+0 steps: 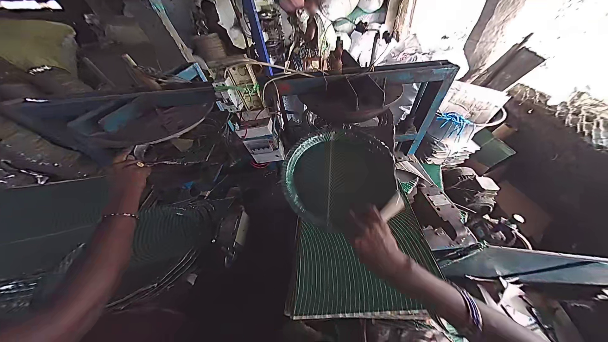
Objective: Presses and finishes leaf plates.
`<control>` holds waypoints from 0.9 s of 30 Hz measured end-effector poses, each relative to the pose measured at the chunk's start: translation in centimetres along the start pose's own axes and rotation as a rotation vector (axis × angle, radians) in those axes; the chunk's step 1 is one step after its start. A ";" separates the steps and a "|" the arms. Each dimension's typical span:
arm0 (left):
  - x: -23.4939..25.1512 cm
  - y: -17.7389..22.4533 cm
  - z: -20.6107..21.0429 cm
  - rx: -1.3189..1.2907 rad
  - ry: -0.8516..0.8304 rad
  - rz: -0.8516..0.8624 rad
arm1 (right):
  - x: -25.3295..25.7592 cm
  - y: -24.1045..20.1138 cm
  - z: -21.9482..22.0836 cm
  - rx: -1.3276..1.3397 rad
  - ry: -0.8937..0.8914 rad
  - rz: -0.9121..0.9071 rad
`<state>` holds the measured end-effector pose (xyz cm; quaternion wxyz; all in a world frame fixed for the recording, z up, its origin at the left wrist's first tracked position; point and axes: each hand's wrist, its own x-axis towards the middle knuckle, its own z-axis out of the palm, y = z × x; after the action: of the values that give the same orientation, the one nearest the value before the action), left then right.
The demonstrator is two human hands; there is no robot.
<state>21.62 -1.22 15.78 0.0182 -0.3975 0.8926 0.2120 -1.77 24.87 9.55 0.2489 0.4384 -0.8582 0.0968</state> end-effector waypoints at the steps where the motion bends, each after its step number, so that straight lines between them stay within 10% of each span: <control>1: 0.3 -1.0 1.1 -0.196 0.009 0.063 | -1.8 -2.3 -0.5 0.035 -0.003 -0.042; 4: 1.0 -3.6 9.0 -0.662 -0.167 0.280 | -5.6 -7.6 -2.2 0.245 -0.373 -0.187; 7: 2.8 1.0 14.2 -0.570 -0.095 0.389 | -5.7 -8.4 -3.5 0.521 -0.726 -0.212; 11: 5.1 5.7 13.0 -0.578 0.028 0.780 | -2.1 -1.9 -6.9 0.220 -0.156 0.039; 16: 4.8 10.2 8.8 -0.721 0.109 1.075 | 2.9 10.7 -10.1 0.325 -0.083 0.198; 27: 4.0 1.7 10.1 -0.212 -0.324 0.594 | -7.0 19.3 -12.6 0.457 0.416 0.710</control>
<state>16.30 0.98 6.37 0.0557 -0.0818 0.9278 0.3598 -9.42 46.16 17.78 0.2640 0.1328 -0.8437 0.4482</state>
